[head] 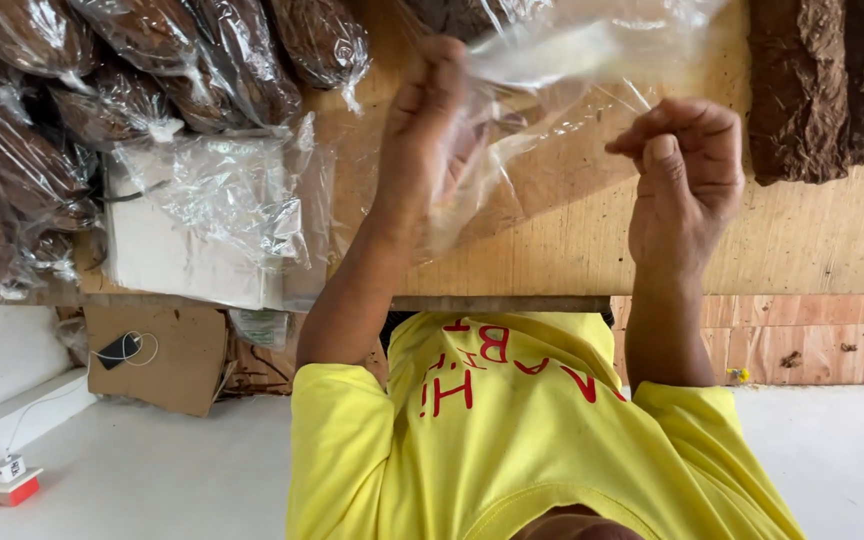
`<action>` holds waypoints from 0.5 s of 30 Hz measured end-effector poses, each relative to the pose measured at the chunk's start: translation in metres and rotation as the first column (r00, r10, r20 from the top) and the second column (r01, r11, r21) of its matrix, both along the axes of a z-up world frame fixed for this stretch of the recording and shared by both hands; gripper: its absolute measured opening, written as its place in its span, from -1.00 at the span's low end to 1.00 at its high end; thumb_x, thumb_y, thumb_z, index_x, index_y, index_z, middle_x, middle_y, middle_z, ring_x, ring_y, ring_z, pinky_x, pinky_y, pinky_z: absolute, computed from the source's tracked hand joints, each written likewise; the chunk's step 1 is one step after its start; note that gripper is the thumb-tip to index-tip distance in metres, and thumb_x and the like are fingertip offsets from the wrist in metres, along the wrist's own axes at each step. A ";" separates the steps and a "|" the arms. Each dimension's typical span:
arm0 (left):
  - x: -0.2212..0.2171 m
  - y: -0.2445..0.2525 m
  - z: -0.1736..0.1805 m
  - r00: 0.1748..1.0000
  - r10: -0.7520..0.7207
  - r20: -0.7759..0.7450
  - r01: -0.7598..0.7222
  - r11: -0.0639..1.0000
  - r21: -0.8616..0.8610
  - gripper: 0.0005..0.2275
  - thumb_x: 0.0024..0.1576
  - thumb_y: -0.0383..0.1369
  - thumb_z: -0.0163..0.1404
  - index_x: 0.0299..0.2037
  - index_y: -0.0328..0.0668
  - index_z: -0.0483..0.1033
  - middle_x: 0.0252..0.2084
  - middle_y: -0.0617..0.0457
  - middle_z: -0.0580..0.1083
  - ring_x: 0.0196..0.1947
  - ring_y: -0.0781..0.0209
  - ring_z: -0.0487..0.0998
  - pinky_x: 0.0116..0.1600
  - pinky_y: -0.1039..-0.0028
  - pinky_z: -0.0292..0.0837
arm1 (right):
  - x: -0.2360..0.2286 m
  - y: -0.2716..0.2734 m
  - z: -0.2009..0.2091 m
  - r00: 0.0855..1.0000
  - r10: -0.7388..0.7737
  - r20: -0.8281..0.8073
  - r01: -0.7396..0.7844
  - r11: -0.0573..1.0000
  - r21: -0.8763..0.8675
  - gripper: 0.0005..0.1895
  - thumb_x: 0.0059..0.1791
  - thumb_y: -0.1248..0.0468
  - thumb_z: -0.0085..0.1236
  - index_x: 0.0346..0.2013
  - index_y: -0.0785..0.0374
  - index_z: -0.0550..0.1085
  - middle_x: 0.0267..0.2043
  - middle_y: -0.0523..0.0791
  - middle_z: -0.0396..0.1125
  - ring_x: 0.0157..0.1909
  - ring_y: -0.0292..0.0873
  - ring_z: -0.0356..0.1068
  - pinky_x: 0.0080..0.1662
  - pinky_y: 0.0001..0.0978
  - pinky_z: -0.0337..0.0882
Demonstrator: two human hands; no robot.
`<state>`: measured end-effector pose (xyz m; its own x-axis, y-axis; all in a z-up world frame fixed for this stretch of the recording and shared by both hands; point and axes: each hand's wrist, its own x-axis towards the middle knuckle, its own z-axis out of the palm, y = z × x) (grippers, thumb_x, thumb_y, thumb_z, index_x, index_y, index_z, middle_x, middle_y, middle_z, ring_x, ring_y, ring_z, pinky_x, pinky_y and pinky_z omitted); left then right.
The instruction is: The person is bagging dried brown leaves by picking up bundles of the material, sliding them into clear plastic bags, and knotting the plastic bags closed by hand.
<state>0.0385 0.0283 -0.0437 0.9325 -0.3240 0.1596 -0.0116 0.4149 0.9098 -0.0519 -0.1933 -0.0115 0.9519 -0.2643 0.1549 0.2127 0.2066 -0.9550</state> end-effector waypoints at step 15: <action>0.003 0.015 -0.003 0.894 -0.371 -0.250 -0.083 0.411 -0.908 -0.29 0.30 -0.31 0.11 0.57 -0.36 -0.04 0.55 -0.41 0.10 0.50 -0.51 0.16 0.35 0.40 0.59 | -0.001 0.039 -0.043 0.899 0.311 -0.308 -0.035 0.754 0.656 -0.93 0.00 0.48 0.25 -0.31 0.28 0.62 -0.29 -0.01 0.52 -0.22 -0.12 0.55 -0.12 -0.34 0.64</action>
